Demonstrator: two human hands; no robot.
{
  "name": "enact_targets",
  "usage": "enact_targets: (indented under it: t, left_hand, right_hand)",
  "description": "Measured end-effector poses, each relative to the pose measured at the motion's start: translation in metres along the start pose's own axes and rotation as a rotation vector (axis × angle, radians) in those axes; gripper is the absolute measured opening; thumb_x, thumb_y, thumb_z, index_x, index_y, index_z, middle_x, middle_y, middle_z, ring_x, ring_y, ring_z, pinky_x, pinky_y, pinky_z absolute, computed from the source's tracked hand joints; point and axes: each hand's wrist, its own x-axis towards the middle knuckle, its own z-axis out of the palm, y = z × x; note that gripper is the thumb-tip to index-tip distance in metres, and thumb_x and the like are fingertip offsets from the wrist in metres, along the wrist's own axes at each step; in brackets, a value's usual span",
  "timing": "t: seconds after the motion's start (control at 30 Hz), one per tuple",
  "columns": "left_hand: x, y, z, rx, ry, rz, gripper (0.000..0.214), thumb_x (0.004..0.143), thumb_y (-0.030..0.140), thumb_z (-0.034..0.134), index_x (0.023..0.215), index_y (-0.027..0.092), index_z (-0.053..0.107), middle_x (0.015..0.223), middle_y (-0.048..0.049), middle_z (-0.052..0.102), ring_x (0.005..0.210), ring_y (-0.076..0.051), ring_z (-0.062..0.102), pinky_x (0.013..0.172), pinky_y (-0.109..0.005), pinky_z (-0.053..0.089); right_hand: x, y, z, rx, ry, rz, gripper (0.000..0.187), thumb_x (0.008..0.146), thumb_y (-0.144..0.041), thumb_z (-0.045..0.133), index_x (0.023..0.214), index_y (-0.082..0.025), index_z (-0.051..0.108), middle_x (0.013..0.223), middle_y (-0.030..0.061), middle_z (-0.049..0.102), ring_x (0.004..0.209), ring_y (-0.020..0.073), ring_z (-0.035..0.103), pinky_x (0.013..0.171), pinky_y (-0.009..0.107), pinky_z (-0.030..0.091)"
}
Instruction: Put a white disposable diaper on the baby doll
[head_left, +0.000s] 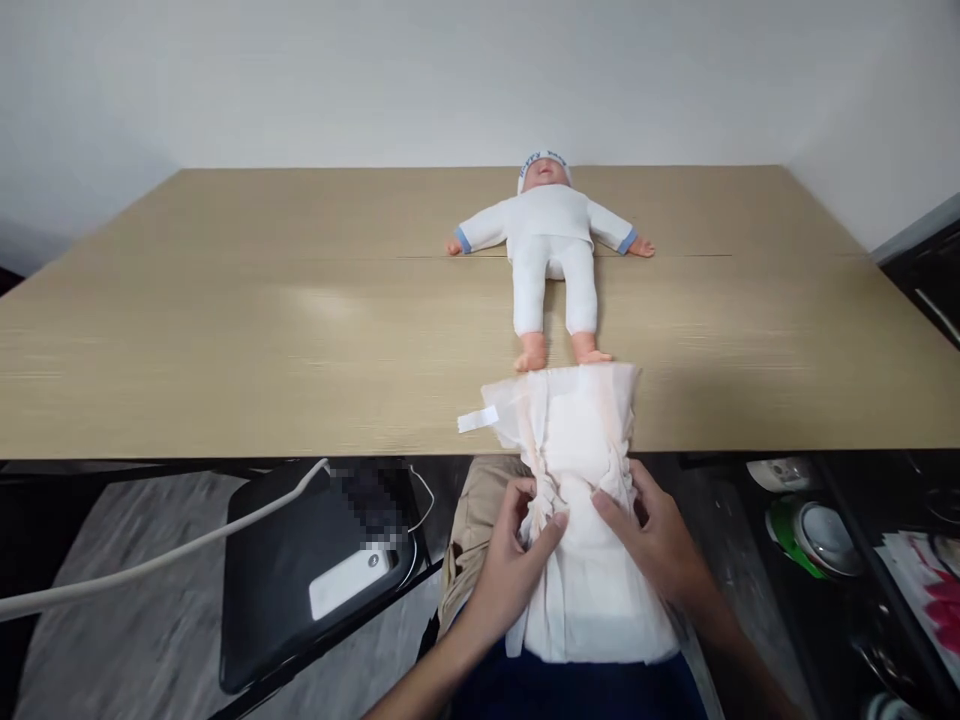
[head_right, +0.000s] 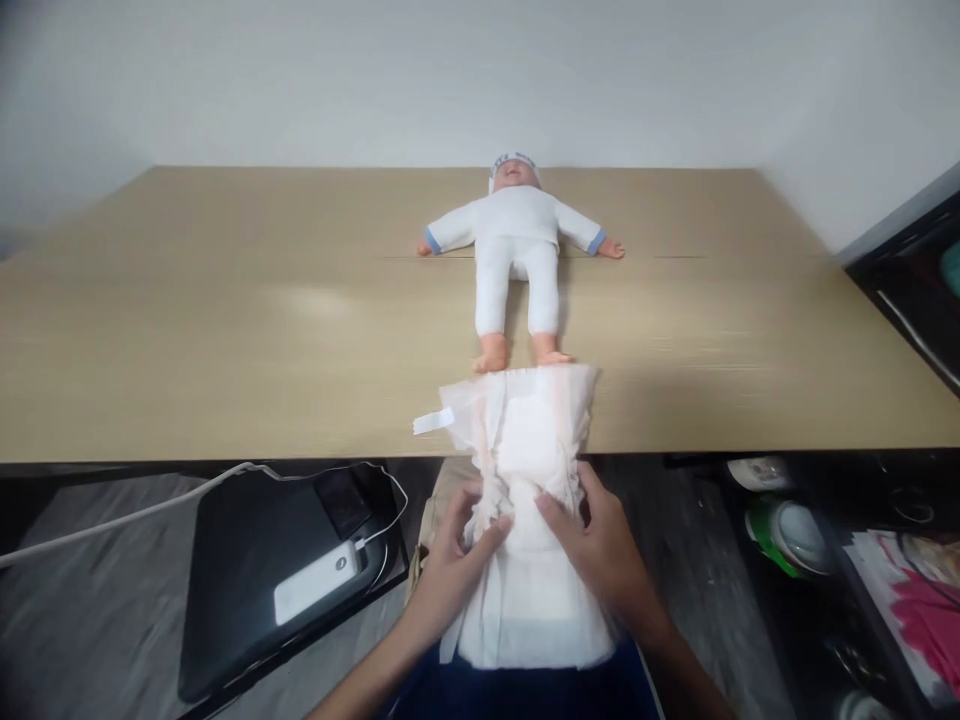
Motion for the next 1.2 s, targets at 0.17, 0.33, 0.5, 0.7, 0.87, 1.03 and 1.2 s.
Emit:
enact_targets:
  t: [0.17,0.33,0.5,0.7,0.87,1.03,1.2]
  left_hand:
    - [-0.002,-0.012,0.000,-0.010,0.068,-0.086,0.041,0.097,0.056,0.083,0.110,0.025,0.060,0.108,-0.0039,0.072,0.104,-0.022,0.070,0.091,-0.030,0.057]
    - [-0.003,-0.008,0.000,0.038,0.129,-0.094,0.043,0.094,0.059,0.085,0.103,0.025,0.062,0.104,-0.0035,0.071,0.106,-0.023,0.069,0.095,-0.030,0.056]
    - [-0.004,-0.004,-0.003,0.035,0.113,-0.097,0.045,0.091,0.064,0.087,0.103,0.025,0.069,0.105,-0.0039,0.073,0.106,-0.025,0.069,0.101,-0.034,0.059]
    - [-0.012,0.000,-0.008,-0.086,0.067,-0.209,0.051,0.088,0.067,0.088,0.115,0.026,0.076,0.119,-0.0091,0.080,0.114,-0.030,0.076,0.098,-0.036,0.064]
    - [-0.019,-0.004,-0.014,-0.164,0.109,-0.318,0.066,0.085,0.067,0.093,0.135,0.028,0.076,0.129,-0.0085,0.080,0.121,-0.028,0.077,0.103,-0.034,0.064]
    - [-0.021,-0.008,-0.017,-0.176,0.099,-0.303,0.071,0.083,0.066,0.096,0.139,0.029,0.075,0.133,-0.0084,0.080,0.126,-0.028,0.077,0.106,-0.034,0.064]
    - [-0.018,-0.009,-0.017,-0.178,0.100,-0.286,0.072,0.082,0.068,0.096,0.136,0.026,0.074,0.135,-0.0071,0.080,0.121,-0.025,0.078,0.106,-0.032,0.064]
  right_hand:
    - [-0.010,0.020,0.000,-0.023,0.079,0.026,0.046,0.105,-0.062,0.075,0.131,-0.025,0.070,0.113,0.0075,0.082,0.091,0.0236,0.076,0.077,0.035,0.061]
    - [0.002,0.015,0.006,-0.046,0.282,-0.093,0.040,0.103,-0.060,0.077,0.123,-0.026,0.072,0.113,0.0092,0.079,0.098,0.0248,0.075,0.083,0.038,0.061]
    - [0.006,0.012,0.009,0.083,0.312,-0.072,0.046,0.102,-0.067,0.074,0.125,-0.027,0.069,0.131,0.0145,0.079,0.118,0.0304,0.076,0.091,0.043,0.065]
    - [0.003,0.013,0.004,0.198,0.243,-0.006,0.060,0.097,-0.077,0.076,0.130,-0.027,0.068,0.130,0.0137,0.082,0.124,0.0315,0.078,0.105,0.047,0.064]
    - [0.013,-0.004,-0.001,0.461,0.084,0.185,0.073,0.087,-0.084,0.078,0.133,-0.027,0.074,0.124,0.0122,0.085,0.115,0.0330,0.082,0.099,0.046,0.068]
    - [0.040,-0.021,0.000,0.563,-0.035,0.178,0.064,0.093,-0.083,0.066,0.119,-0.026,0.080,0.118,0.0130,0.087,0.123,0.0353,0.081,0.098,0.050,0.070]
    - [0.076,-0.021,-0.015,0.510,0.197,-0.093,0.054,0.093,-0.074,0.071,0.120,-0.028,0.078,0.120,0.0096,0.085,0.127,0.0338,0.078,0.106,0.052,0.068]
